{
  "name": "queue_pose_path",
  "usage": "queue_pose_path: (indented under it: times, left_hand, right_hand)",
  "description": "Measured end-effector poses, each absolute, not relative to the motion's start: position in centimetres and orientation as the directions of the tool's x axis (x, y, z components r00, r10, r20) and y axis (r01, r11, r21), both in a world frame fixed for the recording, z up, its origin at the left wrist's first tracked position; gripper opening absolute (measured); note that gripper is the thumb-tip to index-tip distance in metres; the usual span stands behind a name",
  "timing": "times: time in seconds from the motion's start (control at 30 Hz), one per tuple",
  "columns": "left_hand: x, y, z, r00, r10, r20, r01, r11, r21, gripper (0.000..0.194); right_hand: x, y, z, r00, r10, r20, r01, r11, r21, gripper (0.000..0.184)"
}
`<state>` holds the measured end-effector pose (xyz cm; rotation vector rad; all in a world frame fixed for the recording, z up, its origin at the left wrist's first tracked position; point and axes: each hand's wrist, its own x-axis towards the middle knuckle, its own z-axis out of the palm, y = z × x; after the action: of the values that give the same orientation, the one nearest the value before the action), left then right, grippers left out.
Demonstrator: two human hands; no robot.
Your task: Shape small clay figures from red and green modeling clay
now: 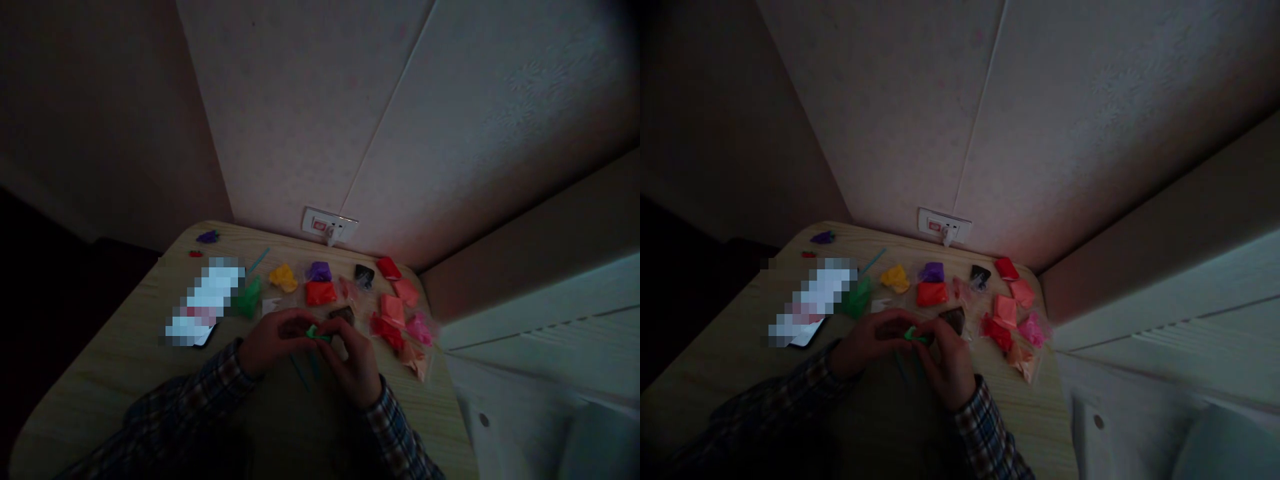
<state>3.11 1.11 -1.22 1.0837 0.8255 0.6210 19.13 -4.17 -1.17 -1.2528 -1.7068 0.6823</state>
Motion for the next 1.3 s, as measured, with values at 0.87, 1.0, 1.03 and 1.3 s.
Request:
queue_pose_path:
  times: [0.87,1.0,1.03,1.3]
  left_hand:
    - [2.89,1.48,-1.35,0.522,0.841,-0.139,-0.056,0.196,0.979,0.020]
    - [2.88,1.50,-1.50,0.508,0.850,-0.137,-0.031,0.178,0.984,0.015]
    - [2.86,1.51,-1.56,0.514,0.845,-0.145,-0.037,0.191,0.981,0.016]
    - [2.71,1.40,-1.93,0.549,0.813,-0.192,-0.159,0.327,0.931,0.039]
  right_hand:
    - [19.20,-3.85,-1.50,-0.092,0.961,0.260,0.493,0.271,-0.827,0.004]
    - [19.04,-3.83,-1.56,-0.099,0.961,0.260,0.511,0.273,-0.815,0.004]
    - [19.03,-3.82,-1.52,-0.104,0.958,0.269,0.509,0.283,-0.813,0.005]
    - [19.06,-3.78,-1.58,-0.110,0.929,0.354,0.528,0.357,-0.771,0.013]
